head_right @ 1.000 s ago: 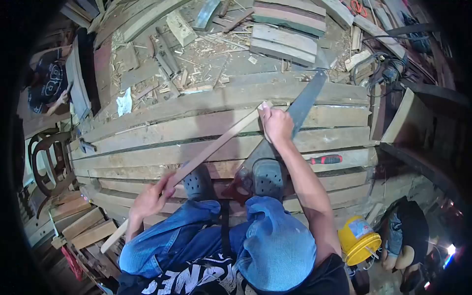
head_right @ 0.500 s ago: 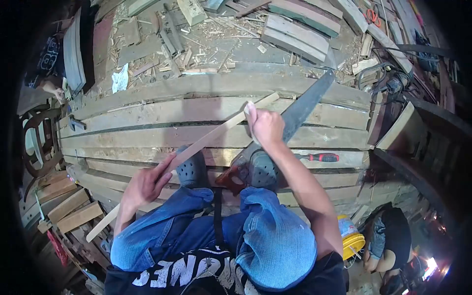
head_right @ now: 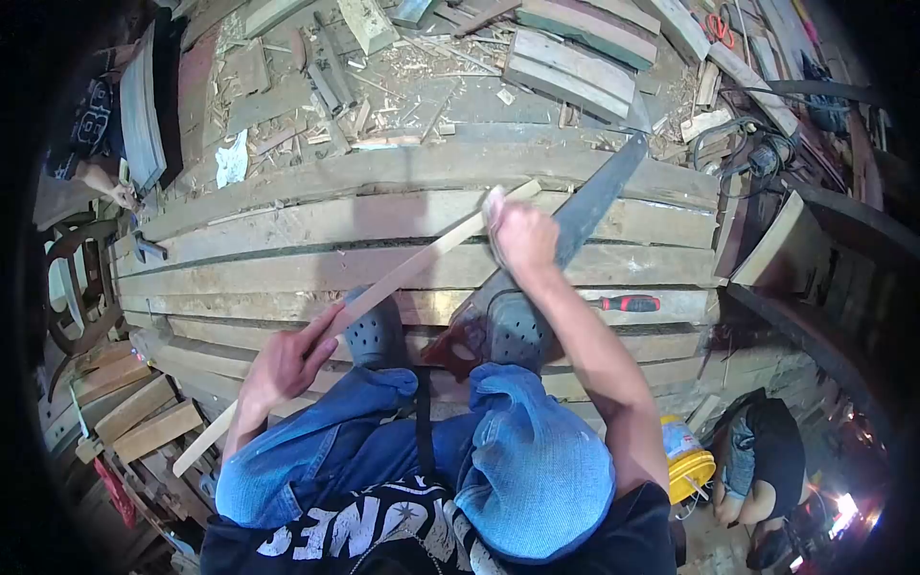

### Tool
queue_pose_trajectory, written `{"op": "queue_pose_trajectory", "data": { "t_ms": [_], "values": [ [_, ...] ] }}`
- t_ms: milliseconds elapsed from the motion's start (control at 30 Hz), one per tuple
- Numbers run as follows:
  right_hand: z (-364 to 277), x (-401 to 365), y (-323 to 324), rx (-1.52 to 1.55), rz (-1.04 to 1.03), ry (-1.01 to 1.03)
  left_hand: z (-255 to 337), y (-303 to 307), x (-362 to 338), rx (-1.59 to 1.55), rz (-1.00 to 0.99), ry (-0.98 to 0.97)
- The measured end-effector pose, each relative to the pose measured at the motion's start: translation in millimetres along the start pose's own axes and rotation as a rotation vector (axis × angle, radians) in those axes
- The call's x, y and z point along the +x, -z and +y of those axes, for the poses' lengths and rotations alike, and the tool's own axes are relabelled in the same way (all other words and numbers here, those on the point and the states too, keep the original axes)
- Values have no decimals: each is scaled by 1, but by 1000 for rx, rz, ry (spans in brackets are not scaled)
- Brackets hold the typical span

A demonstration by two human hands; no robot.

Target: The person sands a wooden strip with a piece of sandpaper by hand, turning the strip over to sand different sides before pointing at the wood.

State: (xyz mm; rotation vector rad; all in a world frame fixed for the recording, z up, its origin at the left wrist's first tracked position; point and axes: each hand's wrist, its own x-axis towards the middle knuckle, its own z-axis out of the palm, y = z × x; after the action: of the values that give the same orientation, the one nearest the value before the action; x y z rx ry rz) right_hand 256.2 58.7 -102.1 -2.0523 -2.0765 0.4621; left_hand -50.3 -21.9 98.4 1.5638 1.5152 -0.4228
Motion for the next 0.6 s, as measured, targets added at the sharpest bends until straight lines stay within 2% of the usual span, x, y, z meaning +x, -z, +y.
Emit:
{"op": "queue_pose_trajectory", "data": {
  "t_ms": [33,100,200,333,433,467,567,600],
  "values": [
    [-5,-9,-2,110,78,75,-1,1,2,-1,7,-3],
    [11,3,-1,39,-3,29,-5,-2,2,-17,2,-3],
    [32,29,1,8,-9,-113,3,3,0,12,-13,18],
    [-2,2,6,97,-57,-94,-3,1,2,0,26,-16],
    [27,22,-3,-42,18,-90,-5,-4,1,19,33,3],
    [35,29,-3,-49,-13,-120,-6,-4,1,14,41,-12],
    [18,19,3,-8,-12,-125,-4,3,1,16,-5,25],
    [12,8,1,-5,-4,-69,-8,0,2,24,8,-7]
  ]
}}
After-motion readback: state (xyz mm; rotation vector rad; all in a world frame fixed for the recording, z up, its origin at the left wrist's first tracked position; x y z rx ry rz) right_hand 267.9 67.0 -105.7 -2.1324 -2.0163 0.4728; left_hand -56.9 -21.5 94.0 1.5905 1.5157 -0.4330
